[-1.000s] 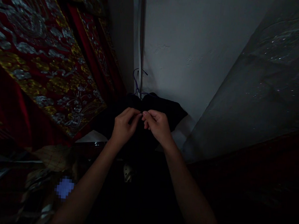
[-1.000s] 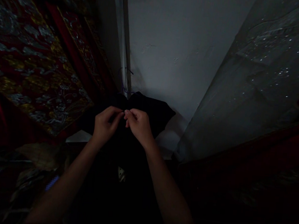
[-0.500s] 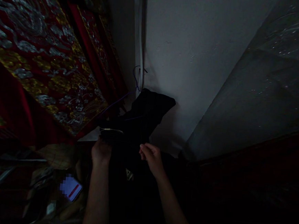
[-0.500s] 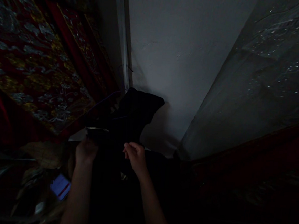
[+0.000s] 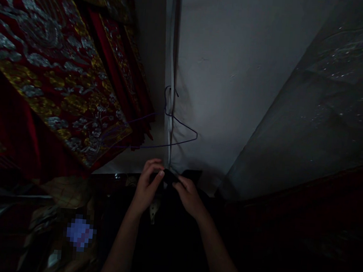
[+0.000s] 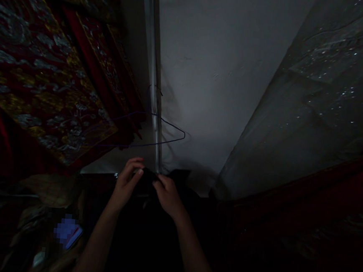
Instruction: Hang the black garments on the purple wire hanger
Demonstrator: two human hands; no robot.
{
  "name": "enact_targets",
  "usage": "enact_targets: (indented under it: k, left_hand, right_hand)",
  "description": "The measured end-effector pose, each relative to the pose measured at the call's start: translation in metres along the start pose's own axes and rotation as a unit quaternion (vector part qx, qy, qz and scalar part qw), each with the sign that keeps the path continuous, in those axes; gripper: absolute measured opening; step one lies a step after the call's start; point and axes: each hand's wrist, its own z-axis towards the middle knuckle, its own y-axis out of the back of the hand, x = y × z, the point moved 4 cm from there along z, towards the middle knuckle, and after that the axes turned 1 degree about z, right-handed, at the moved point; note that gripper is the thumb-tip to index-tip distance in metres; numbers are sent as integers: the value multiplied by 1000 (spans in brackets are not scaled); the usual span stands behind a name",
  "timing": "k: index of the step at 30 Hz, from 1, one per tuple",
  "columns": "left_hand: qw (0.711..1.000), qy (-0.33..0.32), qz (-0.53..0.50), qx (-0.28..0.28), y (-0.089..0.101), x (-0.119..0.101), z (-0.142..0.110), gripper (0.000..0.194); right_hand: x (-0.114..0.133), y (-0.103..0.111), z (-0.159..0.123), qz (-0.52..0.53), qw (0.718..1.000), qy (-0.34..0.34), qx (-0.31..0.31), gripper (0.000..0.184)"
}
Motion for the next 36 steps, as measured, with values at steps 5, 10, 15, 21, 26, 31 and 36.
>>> enact_targets:
  k: [5,10,15,21,26,31,36]
  left_hand:
    - [968,56,22,243,1,21,-14,25]
    - [959,44,78,268,27,22,-13,17]
    - [955,94,160,230,73,35,10,15]
    - [929,139,292,181,125,47,51,17]
    - [938,-71,325,95,123,-1,93,10]
    - [960,-127,221,111,94,-28,120,58]
    - [967,-91,217,102,87,-29,135,36]
  right_hand:
    - [37,40,31,-51,995,57,57,21]
    - [43,79,94,-85,978,137,-130,43]
    - [11,73,132,-134,981,98,-102,21]
    - [27,97,114,-234,960,118,-98,36]
    - [39,101,104,-229,964,95,-95,41]
    - [31,80,90,-144,984,97,-45,36]
    - [41,111,81,-189,952,189,-147,35]
